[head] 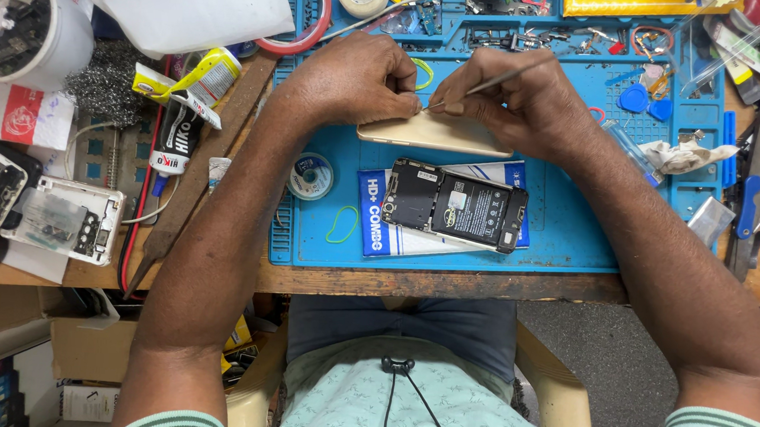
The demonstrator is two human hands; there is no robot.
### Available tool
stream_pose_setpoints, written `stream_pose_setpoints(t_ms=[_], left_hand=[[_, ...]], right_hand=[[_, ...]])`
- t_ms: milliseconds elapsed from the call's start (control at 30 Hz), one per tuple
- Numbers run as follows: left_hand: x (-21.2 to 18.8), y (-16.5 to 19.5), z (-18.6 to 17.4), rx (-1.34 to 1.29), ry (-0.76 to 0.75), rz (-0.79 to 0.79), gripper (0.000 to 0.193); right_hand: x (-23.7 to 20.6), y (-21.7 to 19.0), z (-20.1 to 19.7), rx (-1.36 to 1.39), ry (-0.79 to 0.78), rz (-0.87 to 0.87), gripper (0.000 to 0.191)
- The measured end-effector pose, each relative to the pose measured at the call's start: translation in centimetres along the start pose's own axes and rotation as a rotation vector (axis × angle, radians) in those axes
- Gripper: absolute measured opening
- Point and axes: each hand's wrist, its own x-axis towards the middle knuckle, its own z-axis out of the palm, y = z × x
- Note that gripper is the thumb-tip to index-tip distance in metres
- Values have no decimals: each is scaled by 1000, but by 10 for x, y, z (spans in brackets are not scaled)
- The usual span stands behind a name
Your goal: The person uses a screwdriver to pry open a smartphone on a blue repair mat, working around the battery compartment. They then pick up the phone's back cover and scrape old adhesive residue from its inner surface with a metal tool, turning the cover as they work.
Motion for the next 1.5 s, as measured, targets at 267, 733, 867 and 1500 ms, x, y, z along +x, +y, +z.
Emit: stream_pose_setpoints(t_ms=[267,733,867,1500], left_hand=[[-2,5,1,23,42,-31,21],[-2,2,2,10,47,-15,25],[-3,2,1,5,48,16,25],[-12,-12,-12,-595,-186,128,23]], right_hand=[[-3,5,-3,224,3,-19,9],[-4,7,5,94,47,69,8],[-4,11,2,167,46,98,10],[-22,-48,-17,-734,231,125,7]])
